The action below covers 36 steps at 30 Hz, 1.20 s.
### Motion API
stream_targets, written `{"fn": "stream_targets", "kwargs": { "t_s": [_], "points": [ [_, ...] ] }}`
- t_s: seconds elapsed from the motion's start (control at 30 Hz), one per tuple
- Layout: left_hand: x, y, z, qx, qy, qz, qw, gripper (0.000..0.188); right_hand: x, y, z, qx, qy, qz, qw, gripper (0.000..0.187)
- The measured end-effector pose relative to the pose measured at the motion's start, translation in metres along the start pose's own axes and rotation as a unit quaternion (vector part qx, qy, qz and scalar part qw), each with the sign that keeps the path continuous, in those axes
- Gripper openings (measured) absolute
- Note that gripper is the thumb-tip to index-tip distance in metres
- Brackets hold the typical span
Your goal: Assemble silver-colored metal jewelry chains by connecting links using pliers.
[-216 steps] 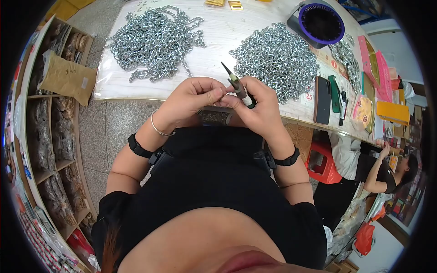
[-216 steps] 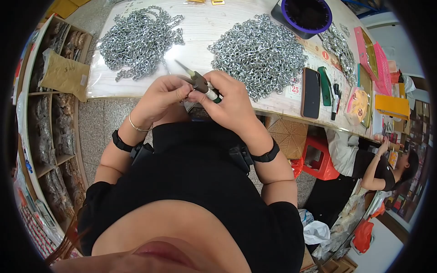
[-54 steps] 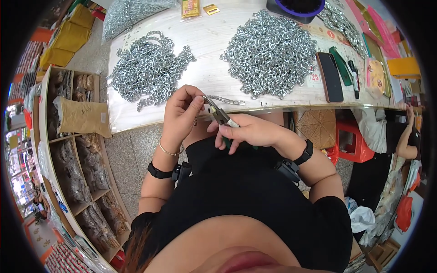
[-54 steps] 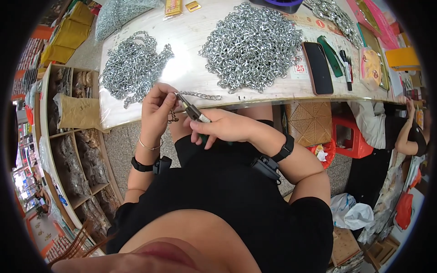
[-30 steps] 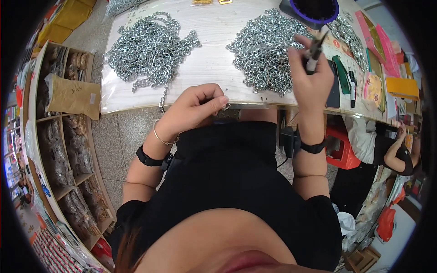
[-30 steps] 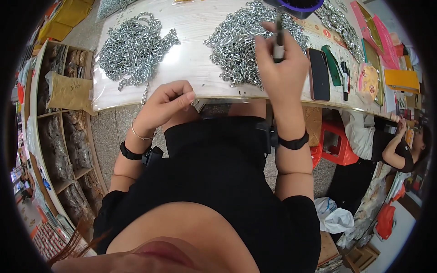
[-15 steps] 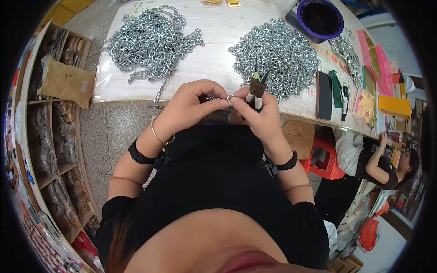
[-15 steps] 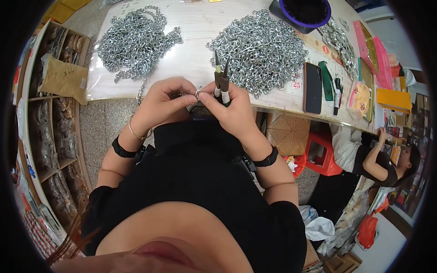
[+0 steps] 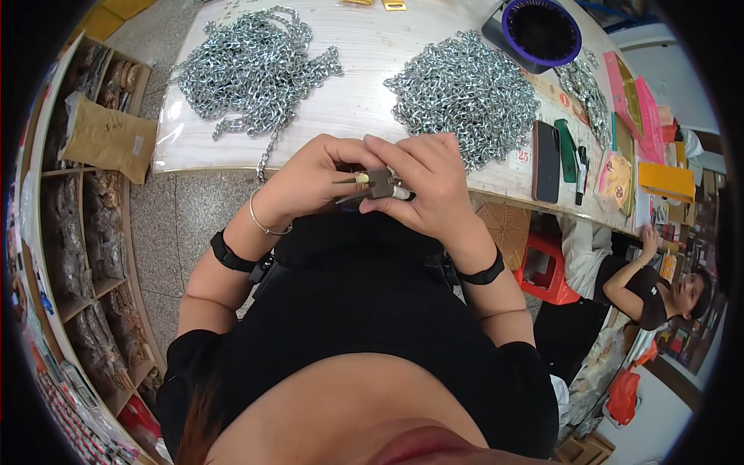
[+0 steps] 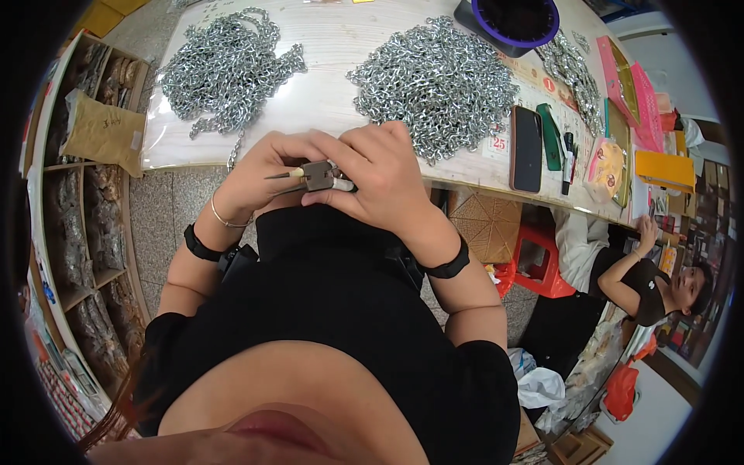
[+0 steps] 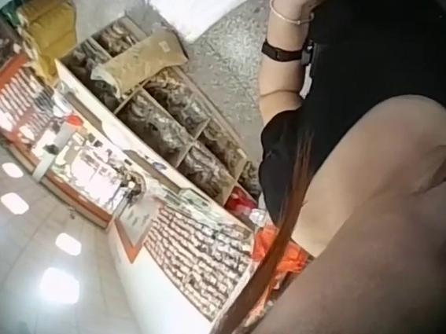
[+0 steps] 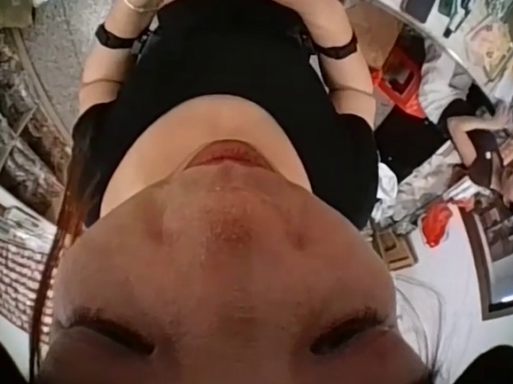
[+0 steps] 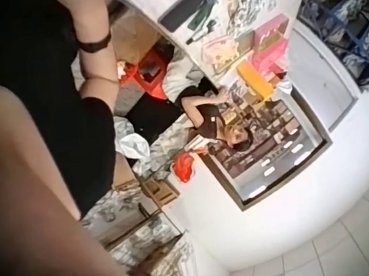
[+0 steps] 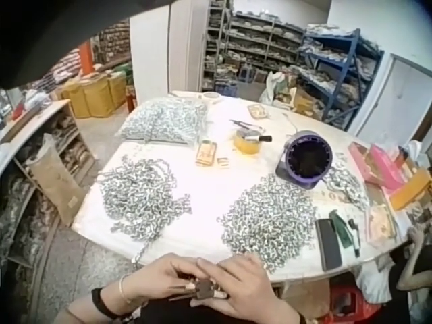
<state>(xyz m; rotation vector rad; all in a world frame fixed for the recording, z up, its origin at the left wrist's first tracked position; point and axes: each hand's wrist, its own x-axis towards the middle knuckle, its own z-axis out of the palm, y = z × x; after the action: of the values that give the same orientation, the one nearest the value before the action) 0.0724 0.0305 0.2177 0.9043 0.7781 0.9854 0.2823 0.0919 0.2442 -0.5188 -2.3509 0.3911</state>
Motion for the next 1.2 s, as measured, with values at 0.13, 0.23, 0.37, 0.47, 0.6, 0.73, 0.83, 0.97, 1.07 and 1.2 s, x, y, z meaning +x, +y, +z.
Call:
{"fn": "stream_targets", "kwargs": {
  "t_s": [0.13, 0.23, 0.37, 0.47, 0.6, 0.73, 0.83, 0.97, 1.07, 1.2],
  "points": [
    [0.000, -0.003, -0.006, -0.020, -0.025, -0.018, 0.999, 0.025, -0.008, 0.000, 0.004, 0.001, -0.013, 0.011, 1.000, 0.071],
    [0.001, 0.001, -0.005, -0.006, -0.049, -0.049, 0.998, 0.026, -0.011, 0.002, 0.006, 0.022, -0.020, 0.029, 0.999, 0.066],
    [-0.001, 0.002, 0.002, -0.002, -0.001, -0.080, 0.997, 0.021, -0.013, 0.003, 0.007, 0.102, -0.014, 0.079, 0.991, 0.052],
    [0.001, -0.013, -0.004, -0.041, -0.008, -0.032, 0.999, 0.015, -0.015, 0.001, 0.002, 0.182, 0.009, 0.147, 0.972, 0.040],
    [0.002, -0.003, -0.006, -0.037, -0.049, -0.045, 0.997, 0.012, -0.019, -0.003, -0.019, 0.202, -0.064, 0.256, 0.943, 0.024],
    [-0.004, 0.006, -0.008, 0.076, -0.058, -0.050, 0.994, 0.012, -0.022, -0.006, -0.023, 0.292, -0.022, 0.338, 0.895, 0.018],
    [-0.003, 0.003, 0.002, 0.055, -0.022, -0.034, 0.998, 0.012, -0.018, -0.010, -0.022, 0.210, -0.056, 0.263, 0.940, 0.014],
    [-0.001, -0.004, 0.006, 0.034, 0.003, -0.003, 0.999, 0.017, -0.022, -0.010, -0.011, 0.161, -0.082, 0.210, 0.961, 0.012],
    [-0.004, -0.002, 0.002, 0.126, -0.013, -0.012, 0.992, 0.019, -0.026, -0.011, -0.018, 0.252, -0.021, 0.291, 0.923, 0.012],
    [-0.013, 0.013, -0.005, 0.349, -0.024, -0.071, 0.934, 0.018, -0.035, 0.001, -0.046, 0.347, 0.085, 0.461, 0.812, 0.014]
  ]
}}
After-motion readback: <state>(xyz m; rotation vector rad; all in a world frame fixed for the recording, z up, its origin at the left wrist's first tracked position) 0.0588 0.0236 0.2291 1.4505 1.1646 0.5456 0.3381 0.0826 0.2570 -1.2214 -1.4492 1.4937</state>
